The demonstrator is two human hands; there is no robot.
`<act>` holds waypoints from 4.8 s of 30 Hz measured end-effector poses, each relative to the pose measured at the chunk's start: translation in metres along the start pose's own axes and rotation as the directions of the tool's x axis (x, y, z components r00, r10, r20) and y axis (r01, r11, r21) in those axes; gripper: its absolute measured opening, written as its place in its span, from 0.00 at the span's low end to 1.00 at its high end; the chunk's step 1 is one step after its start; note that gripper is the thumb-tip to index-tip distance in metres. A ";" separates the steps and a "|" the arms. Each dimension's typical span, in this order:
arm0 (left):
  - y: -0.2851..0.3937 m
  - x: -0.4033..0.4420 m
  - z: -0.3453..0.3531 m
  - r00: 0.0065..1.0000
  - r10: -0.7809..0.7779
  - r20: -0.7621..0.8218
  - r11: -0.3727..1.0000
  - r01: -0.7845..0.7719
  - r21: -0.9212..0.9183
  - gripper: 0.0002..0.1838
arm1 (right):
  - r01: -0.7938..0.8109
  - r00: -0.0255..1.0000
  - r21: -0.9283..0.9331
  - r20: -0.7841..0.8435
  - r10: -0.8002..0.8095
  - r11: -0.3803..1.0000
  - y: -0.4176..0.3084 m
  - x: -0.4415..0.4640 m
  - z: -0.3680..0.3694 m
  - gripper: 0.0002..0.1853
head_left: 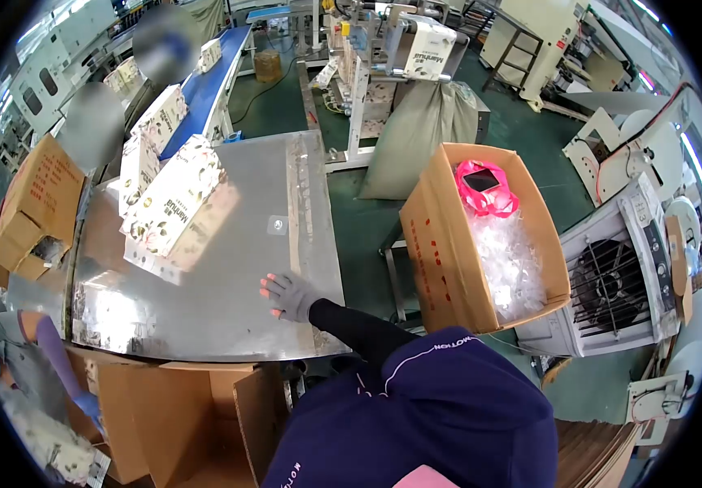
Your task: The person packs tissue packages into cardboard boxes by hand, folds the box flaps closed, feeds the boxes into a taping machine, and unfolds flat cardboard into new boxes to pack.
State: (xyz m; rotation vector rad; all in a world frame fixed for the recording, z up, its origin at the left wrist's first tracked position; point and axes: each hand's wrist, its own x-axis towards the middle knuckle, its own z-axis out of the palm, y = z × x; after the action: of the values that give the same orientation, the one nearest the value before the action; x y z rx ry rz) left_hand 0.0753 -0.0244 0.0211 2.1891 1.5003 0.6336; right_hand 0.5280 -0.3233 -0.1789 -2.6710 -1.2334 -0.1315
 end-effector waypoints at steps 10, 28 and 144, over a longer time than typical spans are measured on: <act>0.033 -0.001 -0.025 0.970 -0.239 0.040 0.970 0.236 0.065 0.39 | 0.050 0.996 -0.032 -0.076 -0.053 0.998 -0.001 0.008 0.002 0.31; 0.032 0.028 -0.026 0.912 -0.399 0.094 0.915 0.390 0.101 0.38 | 0.045 0.998 0.053 -0.044 -0.042 0.998 0.013 0.096 -0.025 0.36; 0.072 0.018 0.053 0.430 0.184 0.884 0.637 -0.737 0.226 0.31 | -0.967 0.245 0.100 0.114 0.963 0.234 0.226 -0.467 -0.109 0.29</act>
State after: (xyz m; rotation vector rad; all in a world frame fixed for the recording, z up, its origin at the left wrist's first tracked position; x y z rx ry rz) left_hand 0.1655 -0.0361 0.0217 2.7928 0.5130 -0.8265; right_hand 0.3974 -0.8369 -0.1795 -2.7288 0.6338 0.1977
